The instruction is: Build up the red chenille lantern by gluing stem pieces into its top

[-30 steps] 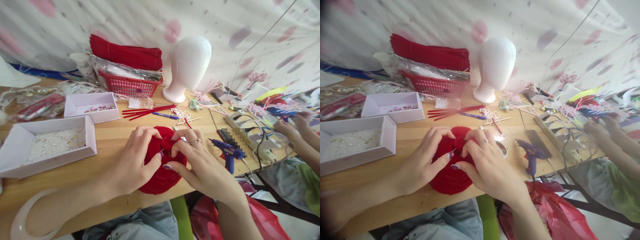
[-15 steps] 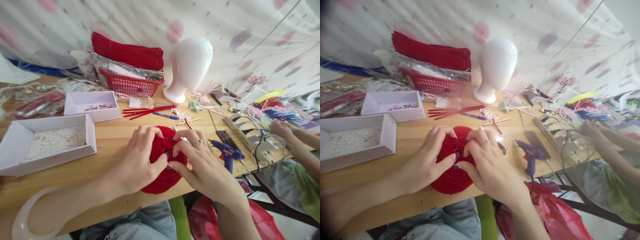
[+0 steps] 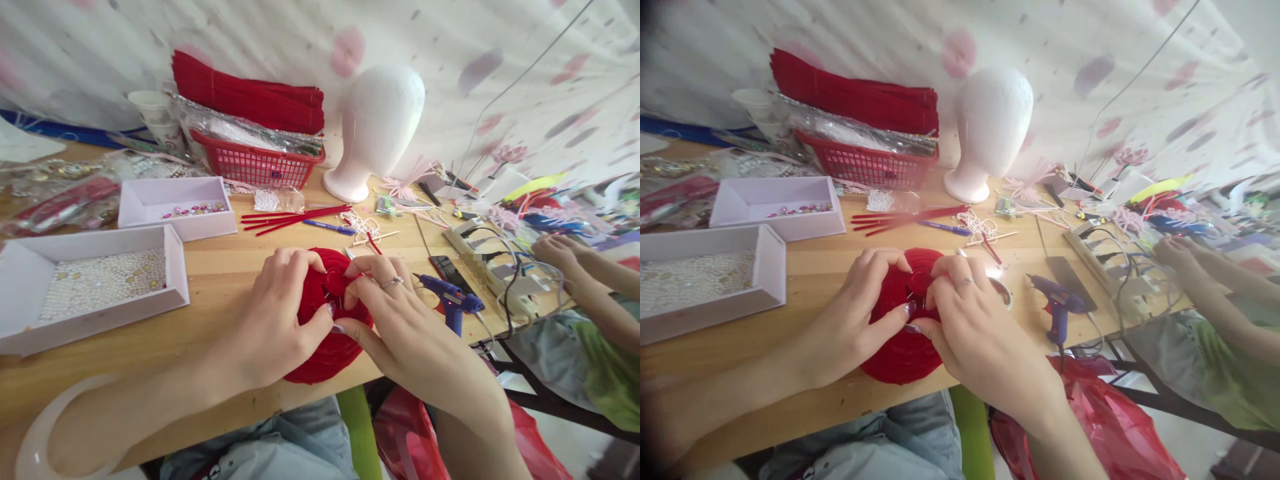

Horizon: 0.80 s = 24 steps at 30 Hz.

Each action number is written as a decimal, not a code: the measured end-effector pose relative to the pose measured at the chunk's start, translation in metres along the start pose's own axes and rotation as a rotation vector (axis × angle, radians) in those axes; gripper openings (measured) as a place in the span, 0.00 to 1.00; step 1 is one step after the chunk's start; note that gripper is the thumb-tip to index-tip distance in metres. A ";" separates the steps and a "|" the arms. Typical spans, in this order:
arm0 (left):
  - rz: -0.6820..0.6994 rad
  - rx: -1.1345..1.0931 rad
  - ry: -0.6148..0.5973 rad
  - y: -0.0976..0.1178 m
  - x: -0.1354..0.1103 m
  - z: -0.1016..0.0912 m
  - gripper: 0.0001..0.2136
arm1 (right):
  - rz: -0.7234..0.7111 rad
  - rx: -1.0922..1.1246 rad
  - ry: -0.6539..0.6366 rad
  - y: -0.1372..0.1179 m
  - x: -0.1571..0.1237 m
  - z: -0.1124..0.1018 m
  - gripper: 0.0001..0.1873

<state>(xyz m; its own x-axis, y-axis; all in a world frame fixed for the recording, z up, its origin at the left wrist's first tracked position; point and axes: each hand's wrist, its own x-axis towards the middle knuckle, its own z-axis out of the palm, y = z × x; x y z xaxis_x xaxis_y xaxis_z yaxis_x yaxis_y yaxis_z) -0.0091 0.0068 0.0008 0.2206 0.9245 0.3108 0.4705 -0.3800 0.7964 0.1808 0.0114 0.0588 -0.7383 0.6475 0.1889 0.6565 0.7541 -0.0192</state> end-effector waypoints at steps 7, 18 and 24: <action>-0.025 -0.024 0.015 0.002 0.000 0.001 0.09 | 0.132 0.122 -0.023 -0.008 -0.001 -0.003 0.05; -0.042 -0.099 -0.033 -0.002 0.000 -0.005 0.09 | 0.222 0.159 0.128 -0.005 -0.021 0.006 0.06; -0.018 -0.062 -0.052 -0.005 -0.002 -0.005 0.10 | 0.275 0.327 0.327 -0.007 -0.029 0.024 0.09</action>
<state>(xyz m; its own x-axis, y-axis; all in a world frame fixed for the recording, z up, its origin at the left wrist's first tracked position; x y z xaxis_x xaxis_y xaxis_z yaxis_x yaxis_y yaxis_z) -0.0165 0.0069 -0.0015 0.2570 0.9279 0.2702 0.4211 -0.3592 0.8329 0.1936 -0.0099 0.0302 -0.4249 0.7970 0.4293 0.6978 0.5904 -0.4055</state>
